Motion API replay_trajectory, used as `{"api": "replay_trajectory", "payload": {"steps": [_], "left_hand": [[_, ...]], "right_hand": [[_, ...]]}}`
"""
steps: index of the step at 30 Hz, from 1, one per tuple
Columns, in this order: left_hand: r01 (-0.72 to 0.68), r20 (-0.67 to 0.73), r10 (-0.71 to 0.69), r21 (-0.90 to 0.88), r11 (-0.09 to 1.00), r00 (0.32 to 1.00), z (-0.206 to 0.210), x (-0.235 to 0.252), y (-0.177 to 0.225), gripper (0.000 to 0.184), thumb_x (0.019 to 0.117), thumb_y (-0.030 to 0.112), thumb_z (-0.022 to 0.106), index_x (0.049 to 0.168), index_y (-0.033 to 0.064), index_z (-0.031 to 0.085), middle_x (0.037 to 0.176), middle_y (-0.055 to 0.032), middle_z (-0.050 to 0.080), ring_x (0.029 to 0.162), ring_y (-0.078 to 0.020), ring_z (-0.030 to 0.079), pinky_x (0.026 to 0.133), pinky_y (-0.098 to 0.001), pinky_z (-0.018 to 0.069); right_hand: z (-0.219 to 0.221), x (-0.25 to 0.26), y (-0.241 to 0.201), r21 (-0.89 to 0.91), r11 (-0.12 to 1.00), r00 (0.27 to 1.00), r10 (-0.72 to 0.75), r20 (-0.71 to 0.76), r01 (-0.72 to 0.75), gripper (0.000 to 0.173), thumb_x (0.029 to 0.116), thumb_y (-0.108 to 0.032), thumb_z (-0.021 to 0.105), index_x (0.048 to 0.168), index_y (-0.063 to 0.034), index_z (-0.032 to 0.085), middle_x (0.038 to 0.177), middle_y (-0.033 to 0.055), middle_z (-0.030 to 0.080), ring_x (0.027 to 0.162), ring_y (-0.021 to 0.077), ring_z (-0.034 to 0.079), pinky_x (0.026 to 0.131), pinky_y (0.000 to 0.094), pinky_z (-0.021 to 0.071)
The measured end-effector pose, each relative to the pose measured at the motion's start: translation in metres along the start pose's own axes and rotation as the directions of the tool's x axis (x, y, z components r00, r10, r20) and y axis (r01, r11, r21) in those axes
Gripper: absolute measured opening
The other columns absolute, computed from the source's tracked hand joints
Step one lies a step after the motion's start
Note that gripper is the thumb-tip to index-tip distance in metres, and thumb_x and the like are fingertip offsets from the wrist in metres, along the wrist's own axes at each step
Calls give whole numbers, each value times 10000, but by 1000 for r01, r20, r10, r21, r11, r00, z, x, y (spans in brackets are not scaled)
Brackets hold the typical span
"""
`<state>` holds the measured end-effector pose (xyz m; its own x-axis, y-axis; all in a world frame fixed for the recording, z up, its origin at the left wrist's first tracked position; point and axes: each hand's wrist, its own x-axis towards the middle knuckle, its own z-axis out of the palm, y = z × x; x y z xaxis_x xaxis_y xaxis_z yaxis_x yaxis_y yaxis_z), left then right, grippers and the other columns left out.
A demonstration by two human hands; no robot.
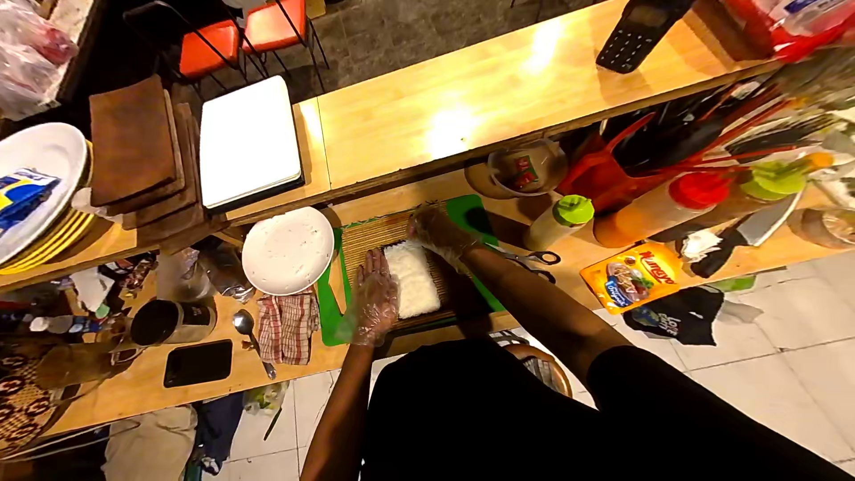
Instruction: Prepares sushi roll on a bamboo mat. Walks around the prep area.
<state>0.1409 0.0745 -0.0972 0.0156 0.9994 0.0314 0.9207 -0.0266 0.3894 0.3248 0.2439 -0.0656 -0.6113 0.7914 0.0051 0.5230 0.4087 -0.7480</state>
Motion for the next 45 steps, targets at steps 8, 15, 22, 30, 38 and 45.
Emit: {"api": "replay_trajectory", "payload": {"steps": [8,15,22,30,38,45], "left_hand": [[5,0,-5,18,1000,1000,-3,2,1,621,1095,392,248,1617,55,267,1700,-103,213,1589,-231,115,1287,-528,80],[18,22,-19,44,999,1000,-7,3,4,631,1090,395,243,1628,65,233,1706,-103,192,1590,-231,106,1287,-519,91],[9,1,-9,11,1000,1000,-2,3,2,620,1093,388,257,1620,62,260,1704,-104,197,1589,-243,111,1285,-528,89],[17,-2,-17,38,999,1000,-2,3,2,628,1092,395,249,1625,62,242,1705,-109,194,1589,-235,110,1286,-523,86],[-5,-29,6,27,1000,1000,-1,1,1,629,1091,404,259,1625,71,249,1707,-90,193,1590,-217,104,1291,-514,85],[6,-8,-5,43,999,1000,-10,5,5,642,1088,401,220,1627,53,222,1713,-106,158,1591,-263,85,1281,-537,100]], "right_hand": [[-28,9,-11,-135,986,988,112,104,-98,140,923,-136,730,980,-10,752,1028,174,721,1035,319,676,982,518,522],[-17,5,-7,-209,976,993,76,86,-57,180,940,-156,704,999,11,735,1098,203,701,1114,346,647,1028,524,491],[-10,12,-7,-259,962,992,106,61,-87,205,938,-191,708,1003,1,739,1083,194,706,1089,341,661,1003,522,510],[-27,5,2,-179,984,995,25,97,-7,124,905,-159,741,962,-52,767,1032,150,724,1056,311,672,999,522,514],[-16,0,-1,-253,967,995,58,85,-35,152,942,-174,698,971,-39,760,1035,157,726,1059,318,676,1001,511,515],[-37,-44,-5,-150,978,986,134,-102,-149,187,1004,-203,628,1086,-118,772,1070,126,737,1044,305,697,952,541,553]]}}
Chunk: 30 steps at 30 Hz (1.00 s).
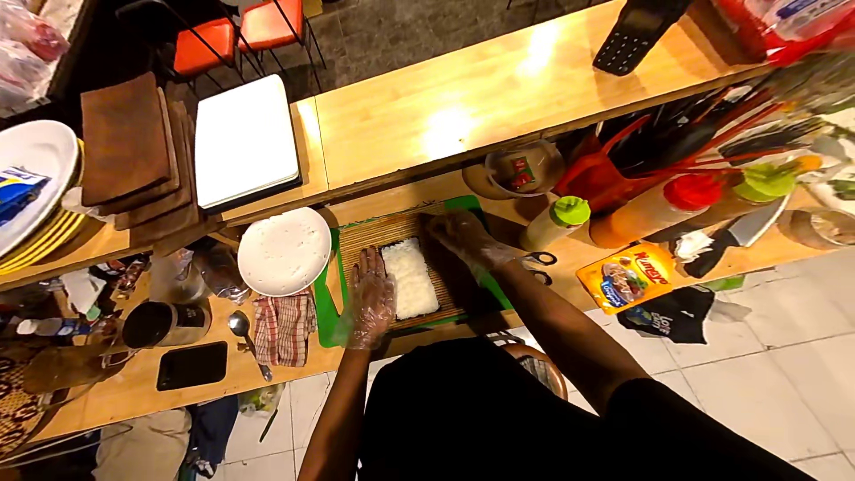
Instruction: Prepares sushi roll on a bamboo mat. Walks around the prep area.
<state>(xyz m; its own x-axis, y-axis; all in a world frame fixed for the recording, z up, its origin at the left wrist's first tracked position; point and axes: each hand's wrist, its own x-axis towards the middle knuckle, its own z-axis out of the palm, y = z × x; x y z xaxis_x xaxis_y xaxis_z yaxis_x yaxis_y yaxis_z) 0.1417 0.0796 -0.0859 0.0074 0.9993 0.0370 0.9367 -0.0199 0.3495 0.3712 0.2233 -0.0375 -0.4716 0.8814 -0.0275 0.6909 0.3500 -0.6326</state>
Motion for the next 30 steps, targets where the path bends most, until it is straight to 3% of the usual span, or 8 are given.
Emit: {"api": "replay_trajectory", "payload": {"steps": [2,4,8,12,16,20,25,30], "left_hand": [[-17,-22,17,5,1000,1000,-1,-3,3,640,1088,415,231,1627,70,240,1712,-97,170,1591,-258,95,1282,-539,105],[-43,-46,44,13,999,998,-2,-6,6,630,1092,412,246,1630,85,241,1715,-87,163,1592,-249,87,1289,-531,104],[-66,-59,67,8,998,996,-1,-8,7,630,1088,395,217,1625,66,245,1715,-100,154,1593,-264,79,1285,-547,89],[-67,-61,66,-19,998,996,-1,-9,5,616,1088,370,229,1621,63,259,1711,-100,170,1592,-271,79,1281,-557,75],[-39,-48,39,-5,999,998,-3,-10,4,628,1085,376,207,1608,35,281,1705,-128,179,1590,-291,92,1280,-552,75],[-24,-7,25,54,998,1000,-6,-8,9,635,1083,386,198,1615,46,266,1707,-123,175,1590,-291,91,1275,-558,94],[-103,-4,104,79,992,995,-3,-1,18,630,1087,378,238,1630,61,217,1721,-94,122,1595,-244,51,1292,-511,83],[-107,30,104,112,988,994,-3,1,22,621,1089,390,229,1622,75,264,1713,-88,167,1593,-246,81,1290,-518,86]], "right_hand": [[-4,-37,6,23,1000,998,-17,-61,18,164,989,-198,666,1109,-129,754,1095,130,718,1023,314,689,919,551,557],[-4,-60,20,-8,1000,998,-20,-61,20,188,958,-226,707,1120,-144,757,1127,114,711,1066,298,675,955,526,548],[-1,-93,17,-70,991,990,120,68,-115,260,918,-334,751,1135,-191,765,1157,78,715,1121,269,668,984,529,540],[19,-108,14,-28,998,998,51,-43,-52,183,966,-231,680,1090,-134,775,1113,103,721,1085,258,681,980,466,549],[22,-105,17,-43,999,998,26,-49,-28,199,999,-223,628,1103,-118,761,1121,112,716,1097,263,678,991,464,544],[14,-83,11,11,982,977,190,-101,-189,229,1007,-280,630,1159,-150,743,1179,103,697,1120,269,662,992,496,539],[27,-59,-19,85,996,980,20,-200,-3,172,984,-182,673,1121,-103,740,1114,146,700,1034,313,683,912,529,564],[37,-46,-31,6,999,990,54,-129,-53,179,1007,-155,617,1116,-75,734,1151,175,696,1077,362,674,912,577,551]]}}
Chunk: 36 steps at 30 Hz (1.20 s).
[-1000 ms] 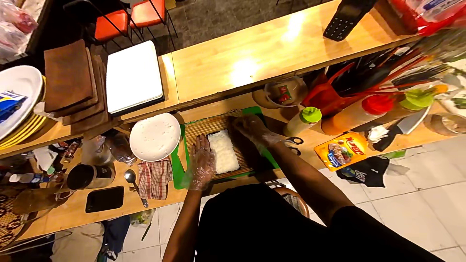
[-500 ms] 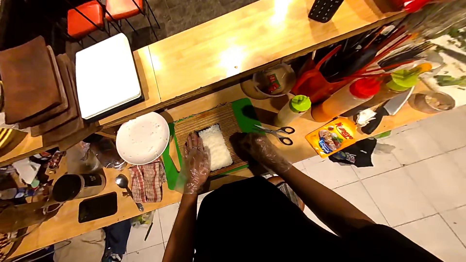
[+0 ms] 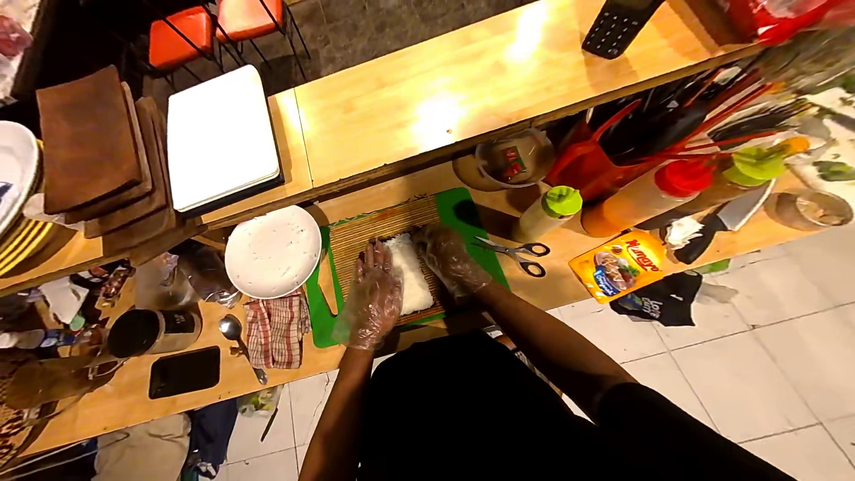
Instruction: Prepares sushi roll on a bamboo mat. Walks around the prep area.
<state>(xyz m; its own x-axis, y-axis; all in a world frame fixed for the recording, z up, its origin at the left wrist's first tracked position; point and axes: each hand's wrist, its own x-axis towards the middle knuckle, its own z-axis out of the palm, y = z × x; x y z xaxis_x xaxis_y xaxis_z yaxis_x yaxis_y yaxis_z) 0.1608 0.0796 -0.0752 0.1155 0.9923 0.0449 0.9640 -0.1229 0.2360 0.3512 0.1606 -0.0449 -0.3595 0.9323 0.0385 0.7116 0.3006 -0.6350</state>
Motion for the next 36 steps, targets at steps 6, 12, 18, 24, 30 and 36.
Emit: {"api": "replay_trajectory", "payload": {"steps": [6,12,18,24,30,36], "left_hand": [[-80,24,79,18,997,997,8,12,3,618,1086,393,257,1598,53,324,1698,-95,227,1589,-248,117,1283,-528,102],[-100,82,98,23,995,992,7,16,7,599,1085,361,265,1606,72,313,1700,-86,220,1591,-242,99,1285,-533,66],[-118,60,117,23,993,991,5,18,4,597,1089,384,261,1600,86,338,1689,-61,265,1585,-249,138,1279,-543,91],[42,-59,-51,-146,988,997,4,-7,-21,644,1085,412,254,1626,64,235,1710,-114,170,1590,-258,100,1286,-545,87],[92,53,-86,-132,987,995,4,-16,-27,668,1084,430,201,1620,33,234,1707,-142,158,1592,-282,80,1273,-573,67],[47,57,-40,-113,993,998,10,-15,-26,683,1084,441,187,1624,24,202,1714,-128,134,1595,-252,62,1282,-548,60]], "right_hand": [[5,-7,21,-41,998,994,-49,-94,46,171,967,-210,679,1110,-148,749,1178,129,687,1145,354,620,963,575,506],[13,-10,16,-3,999,996,-47,-69,47,161,983,-180,648,1113,-134,732,1204,131,665,1186,353,595,986,580,490],[23,-11,22,41,996,993,-71,-95,75,201,996,-207,616,1154,-158,732,1266,90,659,1230,303,578,1028,543,473],[22,-25,19,-114,987,993,-112,25,115,688,1024,-496,515,1587,-122,389,1673,79,317,1573,299,187,1235,619,183],[29,-31,13,-131,982,988,-128,80,138,873,991,-666,447,1617,-77,297,1703,111,229,1588,288,142,1265,594,119],[40,-34,9,-243,966,993,-59,102,83,1057,913,-807,410,1637,-61,219,1717,125,170,1594,308,101,1269,590,79]]}}
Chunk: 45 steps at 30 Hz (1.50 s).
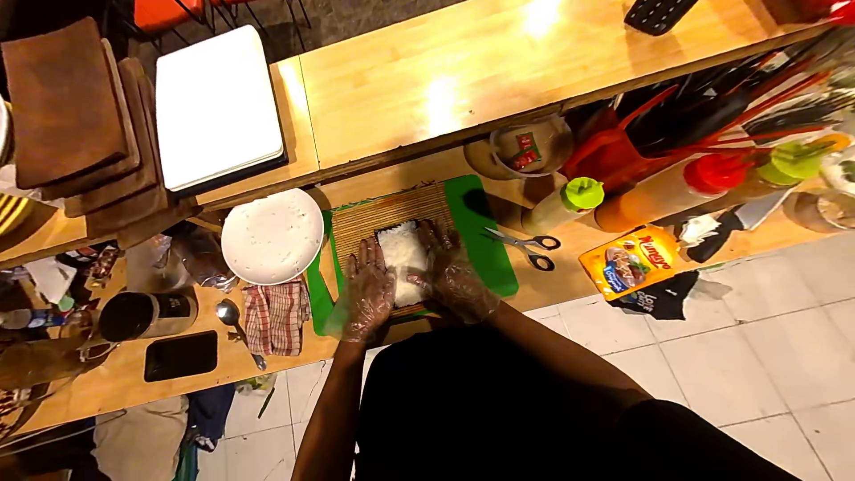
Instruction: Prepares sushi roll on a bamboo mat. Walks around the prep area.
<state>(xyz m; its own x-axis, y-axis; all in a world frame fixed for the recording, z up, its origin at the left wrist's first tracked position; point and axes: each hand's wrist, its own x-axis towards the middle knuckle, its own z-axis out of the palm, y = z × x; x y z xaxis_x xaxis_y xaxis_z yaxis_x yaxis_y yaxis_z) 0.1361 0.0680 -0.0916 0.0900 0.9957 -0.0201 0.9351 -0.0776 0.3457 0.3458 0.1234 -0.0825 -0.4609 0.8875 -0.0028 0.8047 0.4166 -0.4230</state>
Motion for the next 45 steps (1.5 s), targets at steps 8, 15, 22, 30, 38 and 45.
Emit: {"api": "replay_trajectory", "payload": {"steps": [8,15,22,30,38,45], "left_hand": [[-39,-37,38,-49,998,999,5,-2,-4,695,1075,443,197,1628,22,176,1719,-117,115,1596,-239,43,1278,-556,24],[-35,-54,33,-45,998,998,9,0,-6,693,1072,447,217,1621,23,218,1716,-115,137,1595,-236,60,1281,-546,47],[-32,-54,33,19,999,998,8,0,-7,679,1083,437,185,1620,25,223,1717,-110,131,1595,-246,65,1278,-552,76],[-23,-25,23,5,1000,999,8,0,-7,691,1076,441,208,1624,22,199,1717,-121,127,1595,-242,53,1282,-546,55],[-42,16,41,22,999,999,11,1,-10,716,1069,464,222,1628,20,172,1723,-114,91,1597,-235,27,1279,-558,24],[-34,39,34,20,999,999,7,3,-9,699,1073,444,194,1627,19,176,1722,-116,93,1597,-237,25,1281,-551,44]], "right_hand": [[-10,8,-13,-157,987,997,-31,75,42,1218,795,-843,564,1615,0,245,1689,199,219,1573,368,177,1247,632,119],[-29,22,-32,-301,946,962,-34,271,118,1075,858,-730,608,1579,18,334,1684,191,242,1582,357,136,1252,629,81],[-34,7,9,168,983,995,58,78,-71,896,944,-677,527,1606,-109,325,1658,141,323,1553,333,244,1213,629,242],[-7,-2,-13,-16,999,999,40,31,-40,1077,879,-813,472,1619,-55,275,1692,162,233,1575,354,168,1229,633,192],[-1,12,-20,-136,991,993,-4,119,20,1184,801,-812,581,1629,-42,231,1706,167,182,1571,376,166,1237,632,167],[-23,19,-29,-183,981,966,-11,257,60,1156,828,-739,638,1608,18,244,1684,228,206,1571,386,162,1238,647,132]]}}
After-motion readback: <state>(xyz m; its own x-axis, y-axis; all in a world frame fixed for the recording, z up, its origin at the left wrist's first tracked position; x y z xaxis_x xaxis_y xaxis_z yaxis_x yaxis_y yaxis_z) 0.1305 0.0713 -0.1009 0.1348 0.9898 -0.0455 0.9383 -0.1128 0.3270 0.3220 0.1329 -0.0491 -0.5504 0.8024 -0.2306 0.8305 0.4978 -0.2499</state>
